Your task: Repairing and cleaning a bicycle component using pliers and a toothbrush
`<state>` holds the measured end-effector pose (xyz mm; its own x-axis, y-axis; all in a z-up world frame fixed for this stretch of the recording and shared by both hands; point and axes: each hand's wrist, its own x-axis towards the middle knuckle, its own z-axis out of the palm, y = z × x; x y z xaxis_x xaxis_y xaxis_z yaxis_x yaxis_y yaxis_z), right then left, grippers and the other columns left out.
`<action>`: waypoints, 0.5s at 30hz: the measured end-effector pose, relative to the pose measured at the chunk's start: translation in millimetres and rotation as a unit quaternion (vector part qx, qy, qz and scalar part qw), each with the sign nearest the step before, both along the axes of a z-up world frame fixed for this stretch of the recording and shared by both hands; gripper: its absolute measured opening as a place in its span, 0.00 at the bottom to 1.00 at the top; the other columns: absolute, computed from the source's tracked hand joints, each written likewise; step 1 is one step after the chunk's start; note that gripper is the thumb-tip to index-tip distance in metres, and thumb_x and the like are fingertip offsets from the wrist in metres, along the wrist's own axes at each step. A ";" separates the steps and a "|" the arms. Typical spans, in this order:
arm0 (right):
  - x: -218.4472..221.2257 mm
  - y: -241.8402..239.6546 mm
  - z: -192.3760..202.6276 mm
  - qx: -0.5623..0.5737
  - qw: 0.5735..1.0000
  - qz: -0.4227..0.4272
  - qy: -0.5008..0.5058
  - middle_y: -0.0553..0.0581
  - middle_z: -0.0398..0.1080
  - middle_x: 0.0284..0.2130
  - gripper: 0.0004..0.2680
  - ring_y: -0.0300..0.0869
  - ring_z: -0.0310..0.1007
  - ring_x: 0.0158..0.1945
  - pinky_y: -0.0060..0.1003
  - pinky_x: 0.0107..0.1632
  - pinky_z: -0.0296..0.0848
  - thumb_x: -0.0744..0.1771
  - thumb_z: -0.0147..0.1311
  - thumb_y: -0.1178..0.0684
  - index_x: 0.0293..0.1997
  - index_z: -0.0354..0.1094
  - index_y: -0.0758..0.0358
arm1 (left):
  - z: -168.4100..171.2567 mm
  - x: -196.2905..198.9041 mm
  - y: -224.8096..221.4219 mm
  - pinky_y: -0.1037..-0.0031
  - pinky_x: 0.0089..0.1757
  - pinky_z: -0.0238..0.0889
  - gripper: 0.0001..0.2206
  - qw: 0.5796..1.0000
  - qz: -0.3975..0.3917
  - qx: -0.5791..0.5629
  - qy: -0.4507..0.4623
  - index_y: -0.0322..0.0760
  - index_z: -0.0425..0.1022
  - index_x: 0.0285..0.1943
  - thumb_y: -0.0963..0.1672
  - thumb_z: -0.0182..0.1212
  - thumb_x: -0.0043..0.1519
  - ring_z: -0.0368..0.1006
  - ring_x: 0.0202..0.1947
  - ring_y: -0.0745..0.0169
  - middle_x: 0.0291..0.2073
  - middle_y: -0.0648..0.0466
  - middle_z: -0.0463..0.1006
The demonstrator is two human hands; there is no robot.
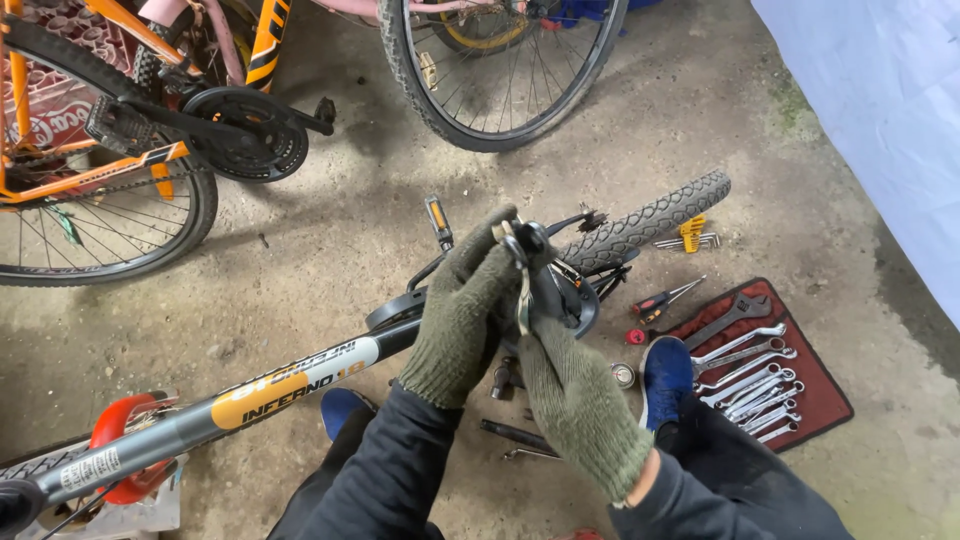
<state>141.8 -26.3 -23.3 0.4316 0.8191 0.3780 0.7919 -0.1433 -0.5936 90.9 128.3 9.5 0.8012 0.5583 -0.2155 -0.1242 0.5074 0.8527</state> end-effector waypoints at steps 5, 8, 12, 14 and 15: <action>7.9 -3.6 0.5 -0.003 0.982 0.027 -0.186 0.74 0.71 0.48 0.10 0.50 0.73 0.35 0.38 0.35 0.74 0.64 0.54 0.64 0.48 0.70 0.78 | -1.2 0.1 -2.0 0.62 0.60 0.67 0.28 0.987 -0.010 -0.104 -0.119 0.26 0.58 0.74 0.42 0.57 0.64 0.73 0.56 0.45 0.58 0.38 0.72; 6.9 -6.4 -3.2 -0.005 0.996 0.008 -0.087 0.70 0.74 0.47 0.11 0.54 0.74 0.36 0.43 0.36 0.71 0.64 0.55 0.64 0.50 0.70 0.77 | 2.9 0.2 -5.5 0.80 0.46 0.64 0.26 0.999 -0.033 0.023 0.026 0.34 0.67 0.72 0.45 0.54 0.63 0.71 0.45 0.68 0.57 0.47 0.78; -7.3 -7.2 6.3 -0.011 0.983 0.027 -0.183 0.73 0.72 0.46 0.11 0.51 0.74 0.38 0.38 0.39 0.75 0.63 0.56 0.65 0.48 0.71 0.79 | -9.0 2.5 3.9 0.60 0.62 0.64 0.27 0.976 -0.003 -0.161 -0.144 0.28 0.60 0.73 0.42 0.57 0.64 0.72 0.49 0.55 0.57 0.38 0.72; -5.3 -5.3 11.0 0.001 0.990 0.052 -0.134 0.73 0.73 0.44 0.11 0.53 0.75 0.40 0.40 0.39 0.76 0.63 0.57 0.65 0.47 0.70 0.81 | -8.6 1.5 4.4 0.60 0.63 0.63 0.26 0.973 0.023 -0.171 -0.156 0.26 0.60 0.73 0.42 0.58 0.64 0.72 0.43 0.63 0.57 0.37 0.73; -1.3 -3.2 13.7 0.001 0.991 0.044 -0.125 0.72 0.72 0.44 0.09 0.52 0.73 0.35 0.41 0.35 0.73 0.63 0.55 0.65 0.46 0.70 0.80 | -7.6 1.1 1.9 0.59 0.61 0.64 0.30 0.977 -0.005 -0.164 -0.135 0.29 0.60 0.73 0.44 0.62 0.61 0.72 0.49 0.55 0.57 0.38 0.73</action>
